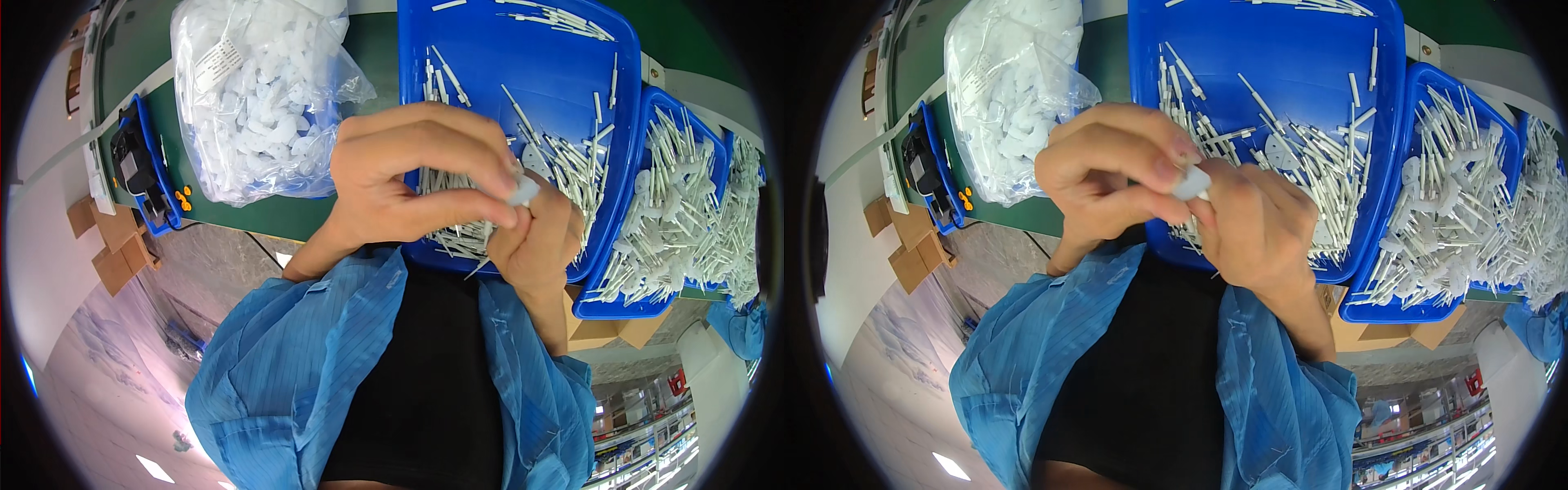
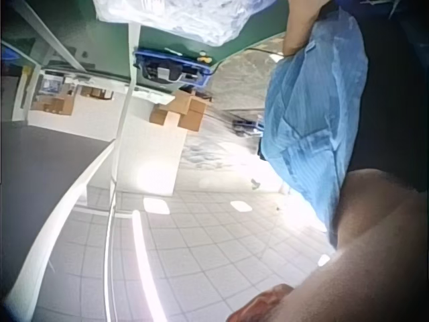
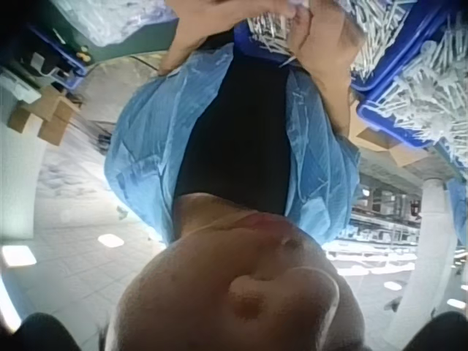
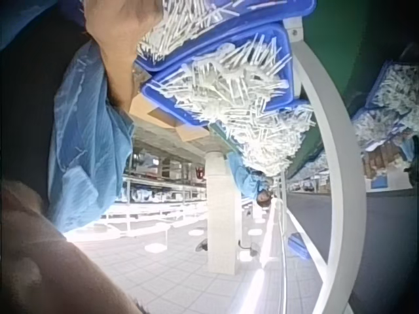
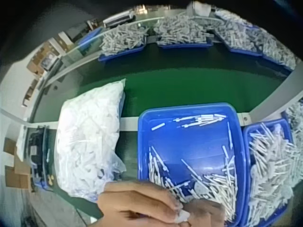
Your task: The person repeatedly picks up small white plastic components from a blue bin and a plastic bag, then inserts a rod into a cap-like piece by hand. The assembled units are placed into a second blue bin on the right. The process is continuous and repetitive throughout the clip.
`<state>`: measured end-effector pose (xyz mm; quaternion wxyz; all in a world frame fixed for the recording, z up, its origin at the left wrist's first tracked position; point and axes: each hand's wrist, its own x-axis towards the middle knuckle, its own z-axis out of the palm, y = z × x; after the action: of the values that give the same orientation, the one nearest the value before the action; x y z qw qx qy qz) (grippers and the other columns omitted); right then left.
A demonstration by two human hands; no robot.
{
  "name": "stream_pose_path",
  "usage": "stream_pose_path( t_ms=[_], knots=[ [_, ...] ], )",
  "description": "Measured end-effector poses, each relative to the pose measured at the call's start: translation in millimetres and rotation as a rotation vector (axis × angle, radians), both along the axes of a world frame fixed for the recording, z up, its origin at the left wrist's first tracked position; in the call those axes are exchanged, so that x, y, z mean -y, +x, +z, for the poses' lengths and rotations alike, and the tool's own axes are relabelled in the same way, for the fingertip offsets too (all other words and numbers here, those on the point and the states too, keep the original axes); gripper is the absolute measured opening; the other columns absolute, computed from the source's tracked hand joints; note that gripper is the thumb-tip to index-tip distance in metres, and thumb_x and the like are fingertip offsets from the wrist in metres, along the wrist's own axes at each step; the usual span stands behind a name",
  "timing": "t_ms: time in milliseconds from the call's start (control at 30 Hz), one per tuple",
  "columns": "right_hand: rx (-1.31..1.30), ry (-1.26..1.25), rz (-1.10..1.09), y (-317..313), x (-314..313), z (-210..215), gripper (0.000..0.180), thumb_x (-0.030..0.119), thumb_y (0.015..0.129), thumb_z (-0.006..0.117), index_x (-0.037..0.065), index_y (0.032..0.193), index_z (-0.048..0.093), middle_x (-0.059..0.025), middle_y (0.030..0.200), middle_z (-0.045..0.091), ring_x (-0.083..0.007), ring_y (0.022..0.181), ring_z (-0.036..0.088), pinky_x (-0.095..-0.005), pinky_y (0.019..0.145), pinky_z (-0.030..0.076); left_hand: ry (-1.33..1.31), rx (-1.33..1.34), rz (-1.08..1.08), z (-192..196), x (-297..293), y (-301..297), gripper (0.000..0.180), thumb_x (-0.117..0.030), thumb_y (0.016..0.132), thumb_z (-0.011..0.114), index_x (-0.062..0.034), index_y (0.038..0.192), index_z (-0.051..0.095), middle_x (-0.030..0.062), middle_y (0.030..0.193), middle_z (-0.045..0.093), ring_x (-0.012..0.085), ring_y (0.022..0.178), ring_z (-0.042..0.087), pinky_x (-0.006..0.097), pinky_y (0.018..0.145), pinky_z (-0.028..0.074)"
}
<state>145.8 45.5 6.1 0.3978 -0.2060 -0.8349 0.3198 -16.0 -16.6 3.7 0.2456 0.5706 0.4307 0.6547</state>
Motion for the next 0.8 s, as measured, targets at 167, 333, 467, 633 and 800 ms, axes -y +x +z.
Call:
stream_pose_path(
  t_ms=[167,333,467,633,800],
  knots=[
    [0.035,-0.09,0.139,13.5,-11.9,-4.3,0.021,0.013,0.085,0.07,0.002,0.101,0.064,-0.0101,0.085,0.06,-0.0289,0.068,0.056,-0.0386,0.058,0.045,0.023,-0.175,0.033,5.0,-3.0,-0.1,0.038,-0.013,0.068,0.089,0.0018,0.099,0.071,0.0166,0.096,0.072,0.0244,0.083,0.073,0.03,0.07,0.059],
    [0.112,-0.028,0.109,20.4,-15.1,-6.6,0.029,0.01,0.082,0.071,0.003,0.11,0.066,-0.0088,0.083,0.053,-0.026,0.07,0.051,-0.0359,0.059,0.04,-0.142,-0.174,-0.014,13.1,1.0,-3.8,0.034,-0.01,0.066,0.088,0.0026,0.093,0.072,0.0171,0.093,0.073,0.025,0.083,0.073,0.03,0.069,0.059],
    [0.149,-0.354,0.149,18.2,-13.4,20.3,0.033,0.008,0.08,0.072,0.003,0.113,0.066,-0.0074,0.075,0.051,-0.0203,0.063,0.046,-0.0328,0.055,0.036,-0.025,-0.259,0.122,-2.8,2.8,-1.6,0.02,-0.013,0.07,0.084,-0.0042,0.086,0.074,0.0077,0.089,0.074,0.0201,0.08,0.073,0.027,0.068,0.059],
    [-0.053,-0.584,-0.091,2.9,16.1,8.8,0.025,0.011,0.09,0.068,-0.001,0.112,0.065,-0.0105,0.078,0.066,-0.0166,0.06,0.06,-0.026,0.054,0.047,0.104,-0.545,0.119,10.2,2.0,1.6,0.017,-0.002,0.069,0.084,-0.0018,0.076,0.068,0.0182,0.093,0.072,0.0346,0.089,0.073,0.042,0.079,0.061],
    [-0.159,-0.487,-0.095,20.6,13.8,9.3,0.028,0.016,0.101,0.05,-0.007,0.11,0.063,-0.0182,0.095,0.072,-0.0204,0.073,0.071,-0.0286,0.063,0.055,0.213,-0.384,0.087,-9.0,-1.3,3.4,0.072,-0.022,0.075,0.086,-0.0009,0.13,0.045,0.0233,0.104,0.07,0.0426,0.105,0.067,0.048,0.088,0.057]
  ],
)
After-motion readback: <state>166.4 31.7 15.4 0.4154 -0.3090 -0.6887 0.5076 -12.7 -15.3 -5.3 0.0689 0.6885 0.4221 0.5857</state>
